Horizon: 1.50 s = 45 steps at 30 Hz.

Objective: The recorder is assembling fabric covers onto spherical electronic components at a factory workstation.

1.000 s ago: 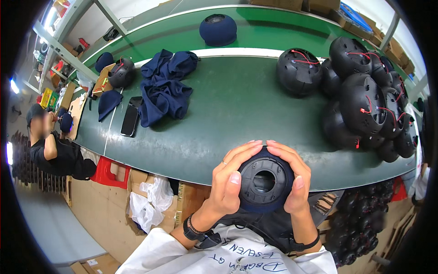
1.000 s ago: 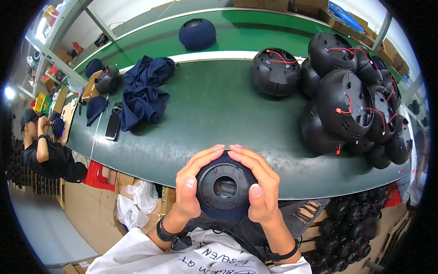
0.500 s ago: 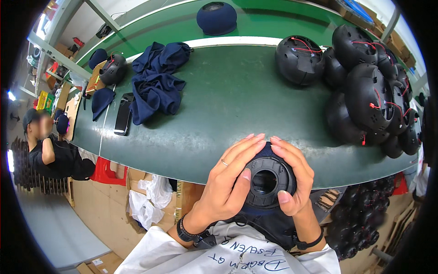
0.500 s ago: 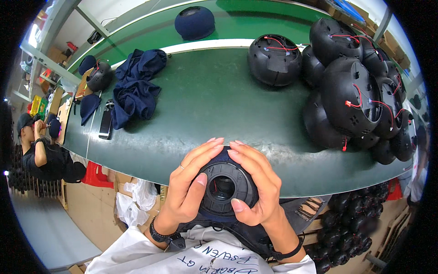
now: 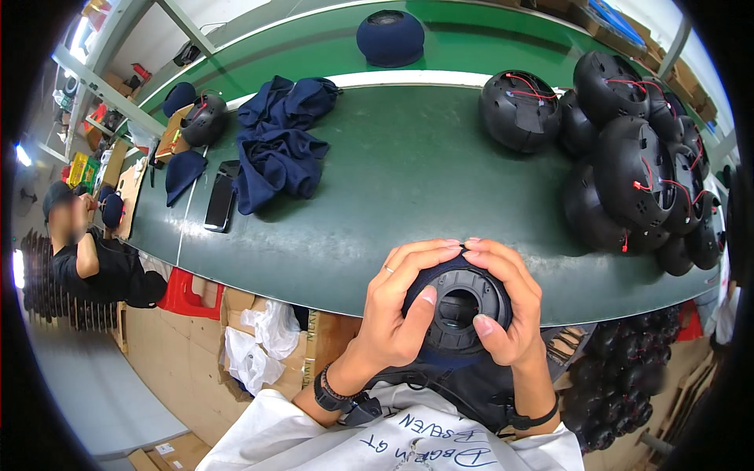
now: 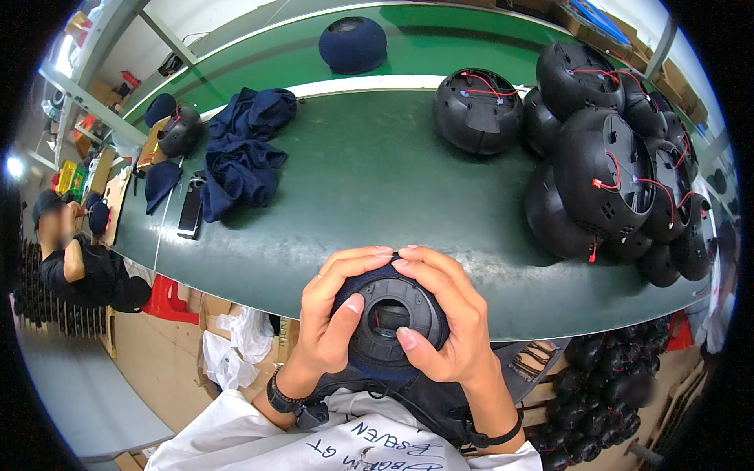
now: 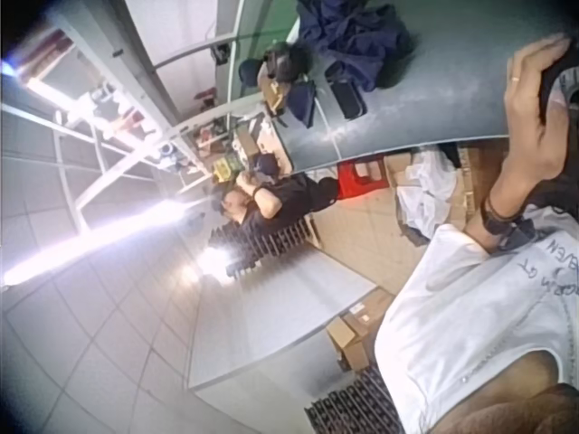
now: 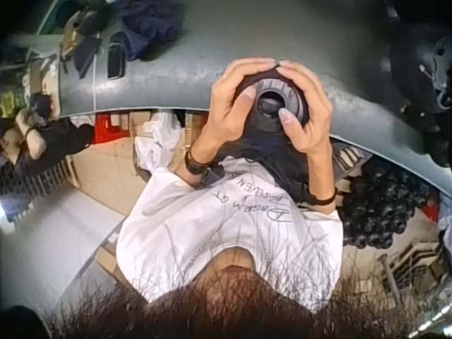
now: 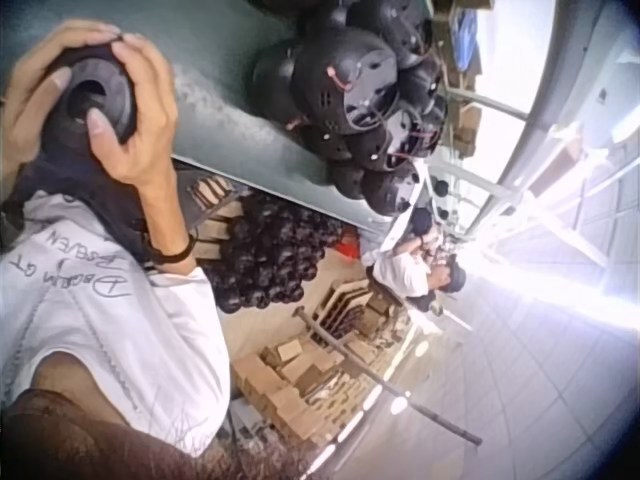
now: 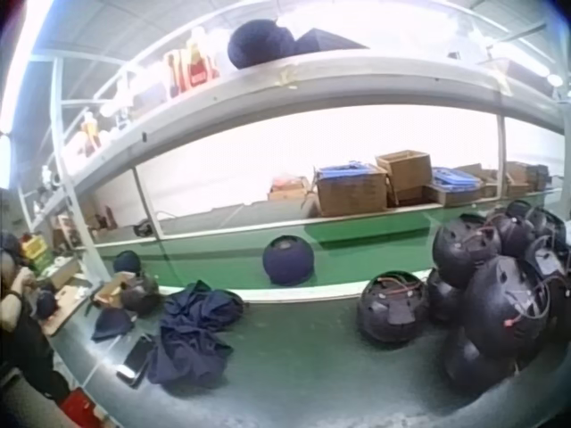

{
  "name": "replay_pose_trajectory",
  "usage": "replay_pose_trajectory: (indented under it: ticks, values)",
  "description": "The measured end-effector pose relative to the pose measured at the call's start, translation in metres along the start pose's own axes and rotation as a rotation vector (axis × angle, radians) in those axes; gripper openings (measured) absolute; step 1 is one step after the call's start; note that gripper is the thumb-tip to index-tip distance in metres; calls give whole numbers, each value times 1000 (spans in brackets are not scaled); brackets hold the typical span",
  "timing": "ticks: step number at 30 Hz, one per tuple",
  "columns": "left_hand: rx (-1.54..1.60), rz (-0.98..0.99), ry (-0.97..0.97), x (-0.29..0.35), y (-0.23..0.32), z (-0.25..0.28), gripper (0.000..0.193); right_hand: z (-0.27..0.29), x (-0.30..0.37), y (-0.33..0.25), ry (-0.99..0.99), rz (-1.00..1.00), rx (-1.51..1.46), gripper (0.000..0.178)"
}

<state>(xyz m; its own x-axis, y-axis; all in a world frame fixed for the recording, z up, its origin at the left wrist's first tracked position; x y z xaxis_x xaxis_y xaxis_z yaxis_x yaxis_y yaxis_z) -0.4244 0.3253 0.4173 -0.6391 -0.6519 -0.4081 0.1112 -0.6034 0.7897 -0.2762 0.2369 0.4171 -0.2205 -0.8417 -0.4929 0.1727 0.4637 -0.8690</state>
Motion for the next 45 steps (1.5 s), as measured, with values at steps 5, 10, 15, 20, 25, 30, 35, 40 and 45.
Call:
replay_pose_trajectory:
  ticks: [5,10,15,20,25,30,35,40,45]
  values:
    - [50,19,-4,-2,6,4,48,1,1,-3,-12,-37,-53,68]
    - [-39,-24,-136,5,9,17,70,6,15,-12,70,-136,-23,91]
    - [-56,-99,-261,25,5,5,123,-5,34,-13,30,-123,132,103]
    - [-105,-158,-121,33,-2,0,128,-3,39,-3,35,-36,139,112]
    - [-116,-202,-86,32,-3,0,127,-4,39,-2,16,-11,178,115]
    - [-127,-193,-100,32,-2,1,126,-4,37,-6,15,0,188,117]
    - [-29,-124,-94,23,1,11,94,5,29,-10,107,-63,57,105]
    - [-30,49,-8,9,6,9,58,0,16,-6,138,-118,20,104]
    - [-41,56,-41,3,11,2,55,-4,12,-10,161,-55,3,64]
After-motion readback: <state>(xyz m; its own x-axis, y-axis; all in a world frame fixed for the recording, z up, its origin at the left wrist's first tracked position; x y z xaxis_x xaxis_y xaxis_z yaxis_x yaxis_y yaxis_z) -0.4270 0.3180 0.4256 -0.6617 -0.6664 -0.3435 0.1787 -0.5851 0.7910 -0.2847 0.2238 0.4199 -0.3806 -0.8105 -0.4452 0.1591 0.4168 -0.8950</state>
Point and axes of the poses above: each hand's wrist, its own x-axis away from the middle knuckle, its own z-axis out of the back of the hand, y = z × x, the point moved 6 cm from there along -x, towards the middle knuckle, and after that the axes turned 14 degrees about -x, right-handed, at the moved point
